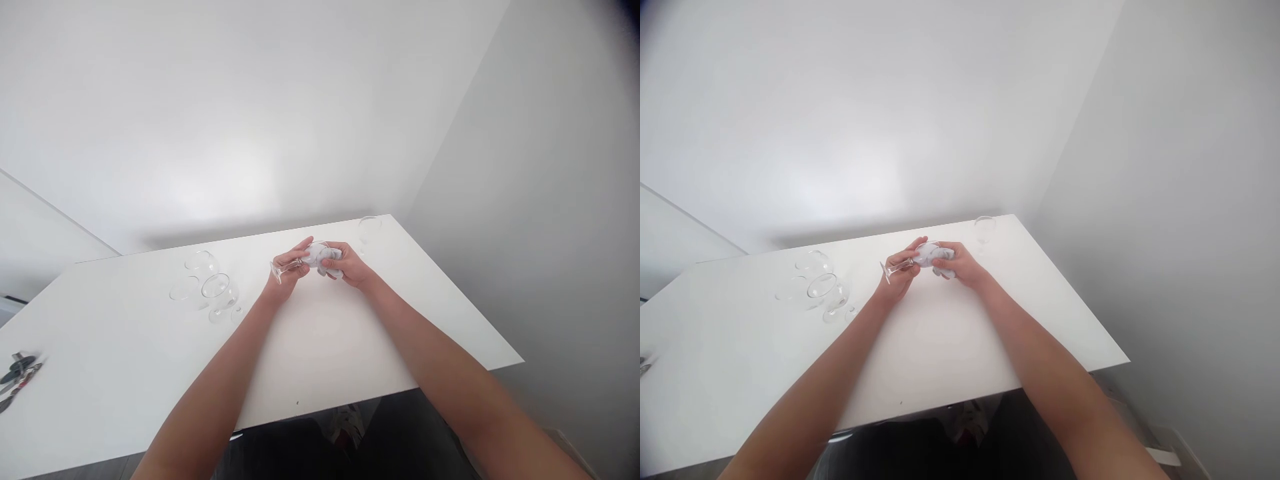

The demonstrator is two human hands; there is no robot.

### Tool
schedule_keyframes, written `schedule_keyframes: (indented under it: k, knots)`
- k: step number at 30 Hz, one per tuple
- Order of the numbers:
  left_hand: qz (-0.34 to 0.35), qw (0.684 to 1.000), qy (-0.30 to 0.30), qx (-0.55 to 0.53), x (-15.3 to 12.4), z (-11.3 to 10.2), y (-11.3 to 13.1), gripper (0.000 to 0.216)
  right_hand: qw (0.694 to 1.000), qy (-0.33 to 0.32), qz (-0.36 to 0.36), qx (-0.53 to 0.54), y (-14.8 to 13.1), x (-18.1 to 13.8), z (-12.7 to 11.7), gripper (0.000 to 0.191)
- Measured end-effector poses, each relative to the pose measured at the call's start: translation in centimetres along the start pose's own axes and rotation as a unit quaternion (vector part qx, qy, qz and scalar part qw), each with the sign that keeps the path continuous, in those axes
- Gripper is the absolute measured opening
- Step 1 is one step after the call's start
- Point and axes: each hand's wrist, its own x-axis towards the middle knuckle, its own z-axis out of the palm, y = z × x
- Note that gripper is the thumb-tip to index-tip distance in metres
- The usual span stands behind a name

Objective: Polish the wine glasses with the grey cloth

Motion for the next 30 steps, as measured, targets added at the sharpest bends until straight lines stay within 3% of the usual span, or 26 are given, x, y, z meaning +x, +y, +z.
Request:
schedule_keyframes:
  k: [2, 5, 8, 10, 13, 15, 18, 20, 23, 26, 28, 30]
  knots:
    - [-0.028, 0.999, 0.009, -0.019, 0.1, 0.2, 0.3, 0.053, 0.998, 0.044, -0.045, 0.000, 0.1, 0.0, -0.1, 0.049]
    - [-0.136, 0.986, 0.001, -0.098, 0.3, 0.1, 0.6, 0.050, 0.993, 0.076, -0.091, 0.009, 0.1, -0.1, -0.4, 0.047]
    - [-0.295, 0.936, -0.119, -0.149, 0.1, -0.5, 0.7, 0.078, 0.994, 0.067, -0.091, -0.013, 0.0, -0.3, -0.7, 0.043]
    - [-0.349, 0.904, -0.193, -0.152, -0.2, -1.1, 0.6, 0.082, 0.993, 0.064, -0.093, -0.036, 0.0, -0.3, -0.7, 0.039]
    - [-0.335, 0.902, -0.230, -0.144, -0.7, -1.8, 0.5, 0.063, 0.990, 0.054, -0.114, -0.070, 0.0, -0.2, -0.2, 0.035]
    - [-0.307, 0.916, -0.219, -0.135, -0.9, -2.0, 0.5, 0.051, 0.987, 0.060, -0.125, -0.083, -0.1, -0.2, 0.4, 0.035]
    - [-0.269, 0.939, -0.181, -0.116, -0.9, -1.8, 0.8, 0.038, 0.974, 0.127, -0.142, -0.121, -0.4, -0.2, 1.4, 0.038]
    - [-0.246, 0.950, -0.169, -0.096, -0.8, -1.4, 1.0, 0.034, 0.950, 0.191, -0.164, -0.187, -0.7, -0.4, 2.1, 0.038]
    - [-0.205, 0.962, -0.165, -0.073, -0.7, -0.9, 1.1, 0.032, 0.887, 0.304, -0.208, -0.278, -0.7, -0.7, 2.9, 0.038]
    - [-0.167, 0.975, -0.127, -0.078, -0.6, -0.5, 1.0, 0.034, 0.850, 0.386, -0.201, -0.295, -0.3, -0.8, 3.5, 0.038]
    - [-0.151, 0.980, -0.104, -0.073, -0.6, -0.4, 0.8, 0.034, 0.866, 0.380, -0.161, -0.284, 0.1, -0.6, 3.9, 0.034]
    - [-0.142, 0.984, -0.096, -0.049, -0.5, -0.2, 0.6, 0.036, 0.907, 0.325, -0.116, -0.241, 0.3, -0.3, 4.2, 0.034]
